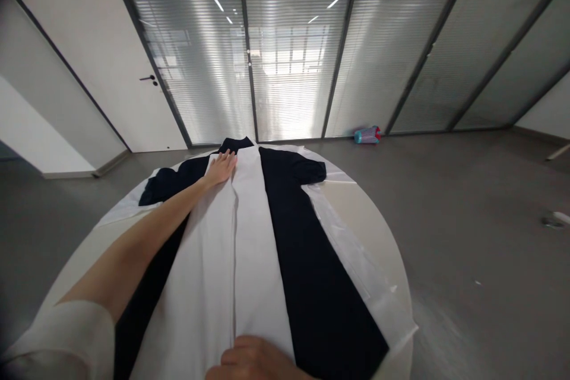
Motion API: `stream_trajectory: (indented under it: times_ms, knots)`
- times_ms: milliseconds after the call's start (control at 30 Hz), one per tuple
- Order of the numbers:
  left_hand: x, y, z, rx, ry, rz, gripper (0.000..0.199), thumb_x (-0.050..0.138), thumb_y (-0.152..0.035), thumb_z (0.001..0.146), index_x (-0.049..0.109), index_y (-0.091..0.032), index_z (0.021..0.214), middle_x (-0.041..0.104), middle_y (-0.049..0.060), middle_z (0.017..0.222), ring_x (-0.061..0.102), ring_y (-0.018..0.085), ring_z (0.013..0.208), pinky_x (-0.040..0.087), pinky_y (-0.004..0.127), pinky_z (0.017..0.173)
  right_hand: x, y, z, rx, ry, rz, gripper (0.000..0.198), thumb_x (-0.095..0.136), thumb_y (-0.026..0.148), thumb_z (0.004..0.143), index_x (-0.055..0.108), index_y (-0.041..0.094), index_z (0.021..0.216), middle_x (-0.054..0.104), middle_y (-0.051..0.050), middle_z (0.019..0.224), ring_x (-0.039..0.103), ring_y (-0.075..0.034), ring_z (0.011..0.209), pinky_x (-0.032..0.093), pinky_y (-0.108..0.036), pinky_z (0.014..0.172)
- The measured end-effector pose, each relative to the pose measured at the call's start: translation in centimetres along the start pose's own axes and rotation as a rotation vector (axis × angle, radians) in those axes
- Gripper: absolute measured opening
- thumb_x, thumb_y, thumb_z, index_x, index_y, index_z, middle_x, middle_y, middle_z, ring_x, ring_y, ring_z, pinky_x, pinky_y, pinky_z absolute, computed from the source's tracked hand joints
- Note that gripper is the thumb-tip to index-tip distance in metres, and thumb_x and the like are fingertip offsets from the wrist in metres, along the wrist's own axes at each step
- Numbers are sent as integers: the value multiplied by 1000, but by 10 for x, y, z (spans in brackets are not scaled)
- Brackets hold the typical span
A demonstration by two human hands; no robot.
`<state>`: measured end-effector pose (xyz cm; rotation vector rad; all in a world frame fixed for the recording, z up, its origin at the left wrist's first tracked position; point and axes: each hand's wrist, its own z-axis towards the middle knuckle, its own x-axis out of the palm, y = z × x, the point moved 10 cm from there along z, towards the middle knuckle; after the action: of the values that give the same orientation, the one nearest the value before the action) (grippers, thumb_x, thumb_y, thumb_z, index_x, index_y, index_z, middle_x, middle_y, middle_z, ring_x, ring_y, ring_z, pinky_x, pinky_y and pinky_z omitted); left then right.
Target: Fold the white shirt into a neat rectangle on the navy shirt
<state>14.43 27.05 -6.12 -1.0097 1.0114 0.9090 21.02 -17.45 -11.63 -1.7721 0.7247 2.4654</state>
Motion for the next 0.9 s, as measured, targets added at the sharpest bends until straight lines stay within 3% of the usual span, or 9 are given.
stream_trajectory:
  times_ms: [100,167,233,300,467,700,900]
  knots:
    - [-9,-54,-42,261,9,-11,55,18,-46,105,43,-29,151,26,1,163,13,26,153,8,46,123,-22,8,4,10,-20,-10,35,50,36,102,46,20,71,49,6,61,38,-9,55,34,-24,57]
    - [-3,-89,-76,468,107,-2,52,21,-47,105,45,-34,149,29,-4,162,12,24,153,2,45,123,-34,14,5,1,-54,-11,35,47,30,103,47,20,69,50,5,61,39,-9,56,34,-24,58]
    - [7,-109,-103,582,211,13,50,27,-50,104,41,-37,151,28,-6,162,12,24,153,-1,44,123,-40,19,5,-24,-90,-2,32,46,27,104,50,20,72,52,5,63,41,-10,58,34,-24,60]
    - [14,-113,-114,594,262,20,53,31,-53,103,35,-38,154,27,-5,163,11,24,153,0,44,123,-42,24,3,-53,-109,23,26,47,25,103,54,20,78,55,5,67,44,-10,62,35,-25,64]
    - [23,-108,-108,588,263,-4,55,33,-57,102,31,-41,154,29,-6,161,14,24,153,3,44,123,-46,33,1,-110,-76,47,23,49,23,103,56,18,82,59,6,71,47,-9,65,36,-25,68]
    - [16,-109,-110,671,172,-66,54,31,-56,102,36,-39,153,35,-3,159,22,26,151,11,48,123,-64,45,4,-76,-50,-81,18,58,26,98,58,18,83,58,5,70,45,-11,63,34,-30,62]
    - [17,-108,-111,641,209,-35,53,33,-56,102,35,-40,153,34,-5,159,22,24,151,11,44,123,-62,45,7,-42,-24,-93,17,59,23,95,58,18,79,55,4,66,47,-11,61,33,-29,61]
